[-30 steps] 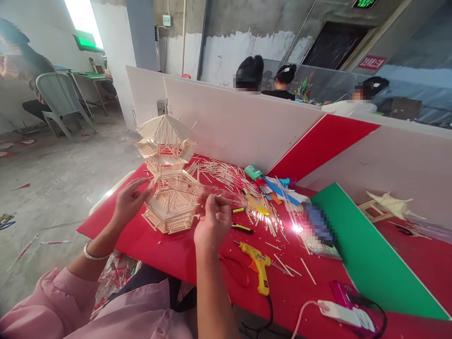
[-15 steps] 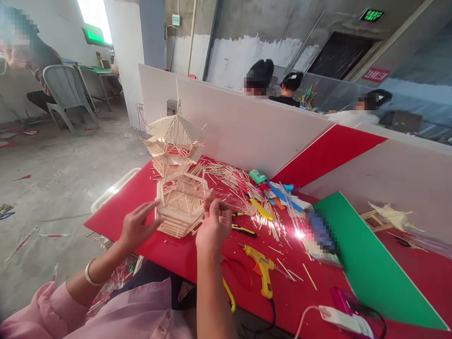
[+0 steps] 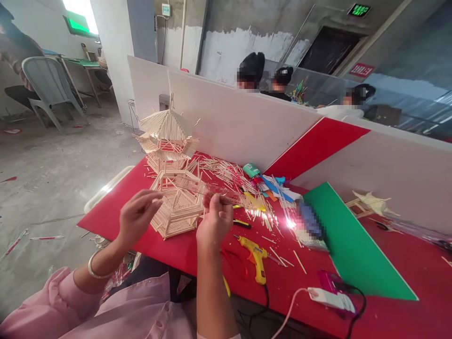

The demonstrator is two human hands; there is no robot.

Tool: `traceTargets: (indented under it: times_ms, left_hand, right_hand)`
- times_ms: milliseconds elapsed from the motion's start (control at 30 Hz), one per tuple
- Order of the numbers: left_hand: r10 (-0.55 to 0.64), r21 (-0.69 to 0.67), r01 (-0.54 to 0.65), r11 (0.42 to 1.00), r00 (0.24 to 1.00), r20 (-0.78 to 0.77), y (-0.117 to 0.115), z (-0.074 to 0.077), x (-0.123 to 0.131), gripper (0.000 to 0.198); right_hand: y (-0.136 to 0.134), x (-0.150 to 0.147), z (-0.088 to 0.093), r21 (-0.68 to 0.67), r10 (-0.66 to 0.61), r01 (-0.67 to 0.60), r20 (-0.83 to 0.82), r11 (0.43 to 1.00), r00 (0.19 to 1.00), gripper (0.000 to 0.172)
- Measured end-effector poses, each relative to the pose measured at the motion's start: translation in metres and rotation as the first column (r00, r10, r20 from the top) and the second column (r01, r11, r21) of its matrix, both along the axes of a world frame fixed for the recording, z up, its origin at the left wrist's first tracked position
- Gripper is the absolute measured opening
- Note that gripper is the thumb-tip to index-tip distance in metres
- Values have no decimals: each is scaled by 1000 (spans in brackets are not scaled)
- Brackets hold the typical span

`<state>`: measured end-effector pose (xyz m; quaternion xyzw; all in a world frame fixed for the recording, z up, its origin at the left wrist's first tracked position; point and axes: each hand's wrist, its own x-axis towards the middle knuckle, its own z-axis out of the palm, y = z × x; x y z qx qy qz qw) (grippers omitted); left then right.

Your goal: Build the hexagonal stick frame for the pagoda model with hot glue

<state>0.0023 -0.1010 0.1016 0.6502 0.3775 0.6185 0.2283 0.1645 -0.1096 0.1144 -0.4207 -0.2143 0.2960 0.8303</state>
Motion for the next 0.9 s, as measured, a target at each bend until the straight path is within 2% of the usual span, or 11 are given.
traceTargets:
  times_ms: [133,267,400,600,900]
  left_hand:
    - [-153,-148,161,976,986,63,21,8,12,25]
    - [-186,-241,229,943,964,189,23,11,23,30]
    - [-160,-313,246,917,948,277,24,17,24,37]
    - [-140,-312,206,928,966,219,26,20,27,36]
    - [-151,-315,215,924,965,215,26,19,29,36]
  right_hand:
    - [21,12,0,4,95,-95,-41,995,995,32]
    - [33,28,1,-10,263,-265,-85,964,961,36]
    - [39,34,-1,-34,328,-332,-88,943,940,36]
    - [42,30,-2,-23,411,-415,-100,909,906,34]
    - [40,30,-9,0,384,-385,-99,923,918,32]
